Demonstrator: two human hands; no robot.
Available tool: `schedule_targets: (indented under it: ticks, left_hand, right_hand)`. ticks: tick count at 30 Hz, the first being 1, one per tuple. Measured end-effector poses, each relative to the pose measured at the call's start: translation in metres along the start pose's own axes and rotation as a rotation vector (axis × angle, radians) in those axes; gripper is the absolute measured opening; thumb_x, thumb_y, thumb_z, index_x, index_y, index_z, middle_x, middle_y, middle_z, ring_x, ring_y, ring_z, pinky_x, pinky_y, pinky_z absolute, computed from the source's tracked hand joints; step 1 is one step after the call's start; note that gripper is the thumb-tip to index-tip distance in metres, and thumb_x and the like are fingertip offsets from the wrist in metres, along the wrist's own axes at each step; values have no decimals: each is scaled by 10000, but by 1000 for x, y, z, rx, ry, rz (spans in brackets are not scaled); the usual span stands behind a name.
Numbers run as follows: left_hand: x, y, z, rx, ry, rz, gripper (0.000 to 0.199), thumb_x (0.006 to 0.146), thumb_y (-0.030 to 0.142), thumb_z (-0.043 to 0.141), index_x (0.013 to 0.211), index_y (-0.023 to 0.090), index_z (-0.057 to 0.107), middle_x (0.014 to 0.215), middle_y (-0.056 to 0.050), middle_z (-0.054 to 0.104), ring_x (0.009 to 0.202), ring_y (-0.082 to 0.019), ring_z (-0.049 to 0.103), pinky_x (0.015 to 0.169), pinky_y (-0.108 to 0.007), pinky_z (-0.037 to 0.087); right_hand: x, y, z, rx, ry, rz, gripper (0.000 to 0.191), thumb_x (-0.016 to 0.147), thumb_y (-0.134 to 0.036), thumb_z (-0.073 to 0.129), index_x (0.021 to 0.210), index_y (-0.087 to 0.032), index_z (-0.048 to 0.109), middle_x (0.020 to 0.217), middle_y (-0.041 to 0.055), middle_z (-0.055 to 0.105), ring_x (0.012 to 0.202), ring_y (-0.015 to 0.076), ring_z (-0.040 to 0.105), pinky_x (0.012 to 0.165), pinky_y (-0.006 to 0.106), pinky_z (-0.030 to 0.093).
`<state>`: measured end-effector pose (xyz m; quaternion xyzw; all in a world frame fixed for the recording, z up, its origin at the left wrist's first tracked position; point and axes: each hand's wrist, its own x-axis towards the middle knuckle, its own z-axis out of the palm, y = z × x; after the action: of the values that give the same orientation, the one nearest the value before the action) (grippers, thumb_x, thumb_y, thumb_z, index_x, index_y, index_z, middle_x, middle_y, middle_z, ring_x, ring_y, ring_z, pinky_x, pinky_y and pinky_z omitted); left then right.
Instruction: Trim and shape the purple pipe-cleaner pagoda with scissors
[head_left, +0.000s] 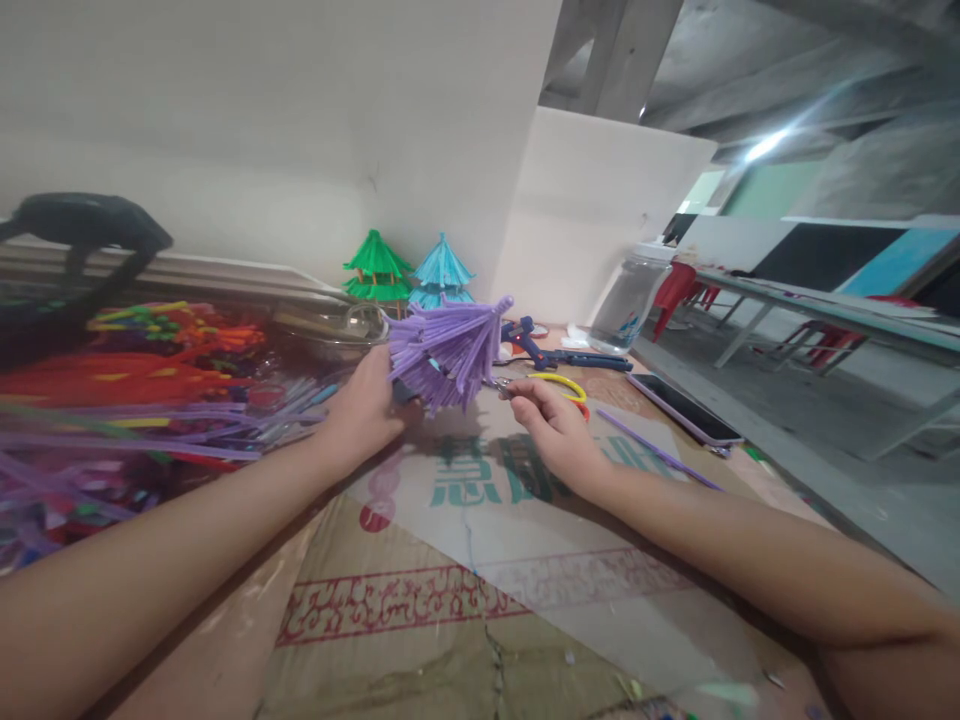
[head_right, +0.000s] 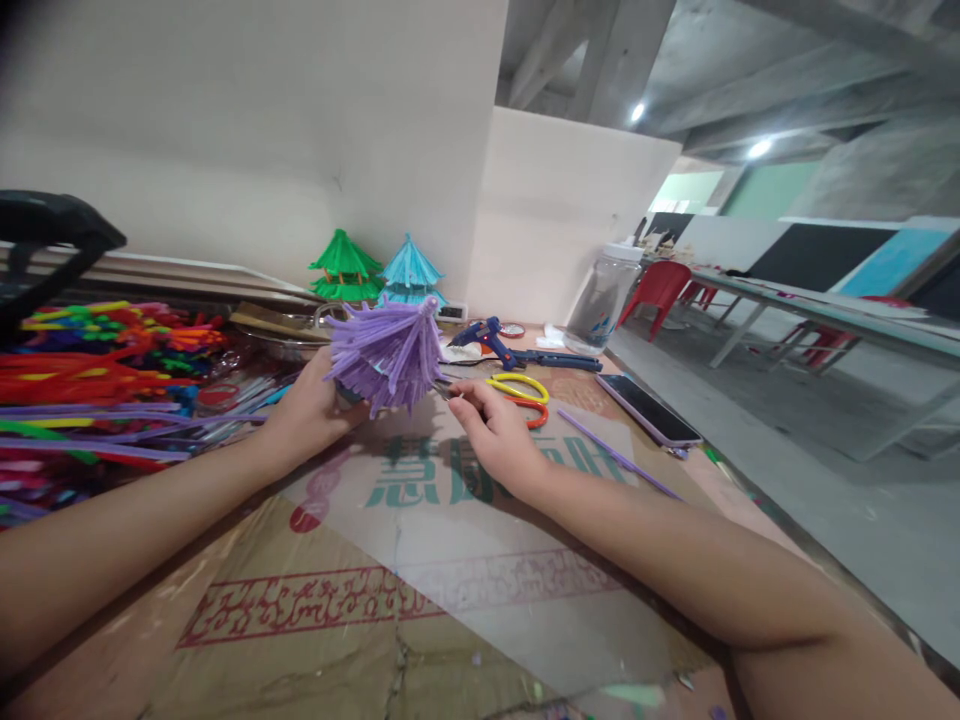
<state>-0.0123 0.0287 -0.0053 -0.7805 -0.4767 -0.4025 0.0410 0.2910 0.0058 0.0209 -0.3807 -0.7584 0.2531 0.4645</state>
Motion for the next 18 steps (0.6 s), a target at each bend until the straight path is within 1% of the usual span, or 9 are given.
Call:
schedule_targets:
  ticks: [3,6,12,18]
  left_hand:
    - [0,0,0,-13,0,-2,751,898,257,732,1597,201,464,1570,-173,580,1516,-408,554,1317,-607,439]
    - [0,2,-2,-12,-12,-9,737,910,266,721,1595,176,461,1569,-189,577,1520,-411,551,1317,-611,436]
    - [0,5,-4,-6,-27,-34,675,924,276,718,1556,192,497,1556,-183,581,1504,-417,558,1294,-622,453]
    - [0,4,-3,-10,-26,-46,666,926,292,725,1543,181,502,1520,-183,595,1472,-420,575,1283,-634,459]
  right_hand:
    - [0,0,-1,9,-7,9,318,1026,-530,625,1110,-233,705,862,32,678,745,215,575,689,344,476]
    - [0,-1,-1,1,-15,22,329,1018,-535,621,1120,-234,703,866,33,672,755,220,574,697,351,477]
    - [0,0,0,-21,-20,21,309,1007,-524,628,1117,-244,700,846,28,650,775,232,586,721,362,485]
    - [0,-1,1,-18,-16,13,278,1008,-498,618,1096,-248,702,803,15,632,738,221,571,696,351,475]
